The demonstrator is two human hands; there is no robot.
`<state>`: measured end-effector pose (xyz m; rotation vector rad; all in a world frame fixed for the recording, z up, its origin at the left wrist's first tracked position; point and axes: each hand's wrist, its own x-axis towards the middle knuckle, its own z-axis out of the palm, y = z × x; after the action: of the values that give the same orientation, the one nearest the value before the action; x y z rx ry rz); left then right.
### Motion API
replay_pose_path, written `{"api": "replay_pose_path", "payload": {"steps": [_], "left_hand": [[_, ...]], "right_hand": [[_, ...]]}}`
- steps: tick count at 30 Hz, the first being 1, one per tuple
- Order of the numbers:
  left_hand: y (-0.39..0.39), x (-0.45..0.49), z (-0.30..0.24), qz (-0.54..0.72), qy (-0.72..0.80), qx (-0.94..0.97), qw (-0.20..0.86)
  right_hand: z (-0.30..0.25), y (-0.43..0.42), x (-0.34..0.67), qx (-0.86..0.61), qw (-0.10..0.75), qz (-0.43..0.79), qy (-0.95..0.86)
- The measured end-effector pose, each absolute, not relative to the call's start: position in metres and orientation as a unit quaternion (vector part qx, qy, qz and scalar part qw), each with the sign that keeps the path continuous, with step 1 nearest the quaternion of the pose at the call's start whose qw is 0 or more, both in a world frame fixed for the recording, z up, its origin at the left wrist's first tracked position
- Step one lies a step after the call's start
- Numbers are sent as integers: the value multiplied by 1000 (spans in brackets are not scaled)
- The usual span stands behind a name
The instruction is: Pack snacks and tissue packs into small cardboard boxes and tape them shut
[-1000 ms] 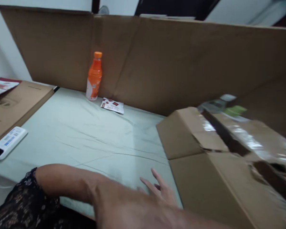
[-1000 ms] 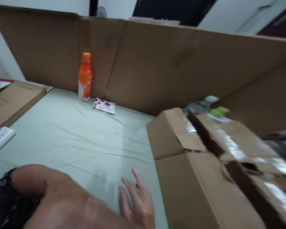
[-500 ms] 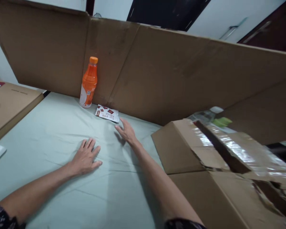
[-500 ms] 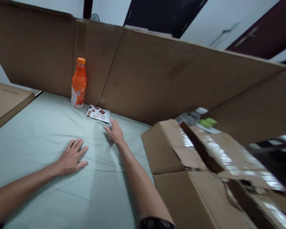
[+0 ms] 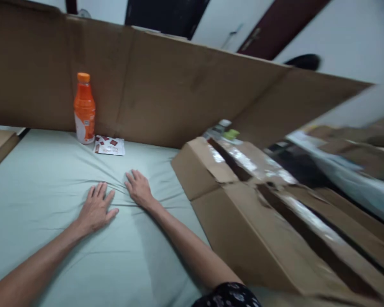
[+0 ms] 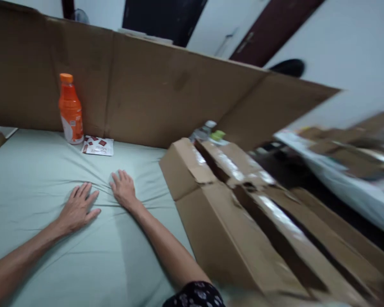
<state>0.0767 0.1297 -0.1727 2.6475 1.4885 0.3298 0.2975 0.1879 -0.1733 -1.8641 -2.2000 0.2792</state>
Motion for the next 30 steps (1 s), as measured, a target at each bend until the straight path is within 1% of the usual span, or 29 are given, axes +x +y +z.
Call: {"api": "replay_pose_path", "payload": {"steps": [6,9,12,17,20,22,24,27,30], "left_hand": [[146,76,-165,123,457,881,-8],[135,78,-160,126,444,887,-31],[98,79,-161,120,406,905,-42],[-6,60,-175,113,280,951,-66],[-54,46,-173,112,206,969,-84],[-68,41,-167,102,195,973,-70],[-71,43,-163,106,204,972,-54],[-69,55,-160,129,223,965,-45],[-72,66,-159,149,194,968,-52]], "right_hand": [[-168,38,311,-606,115,110,-780],[-168,-20,315,-583,120,111,-796],[-168,-61,314,-565,136,111,-806],[-175,-114,307,-553,178,103,-807],[-180,-140,313,-525,220,102,-816],[-180,-144,327,-515,258,104,-811],[-178,-137,347,-555,275,77,-781],[-178,-122,378,-654,248,11,-715],[-184,-128,406,-690,209,-3,-693]]}}
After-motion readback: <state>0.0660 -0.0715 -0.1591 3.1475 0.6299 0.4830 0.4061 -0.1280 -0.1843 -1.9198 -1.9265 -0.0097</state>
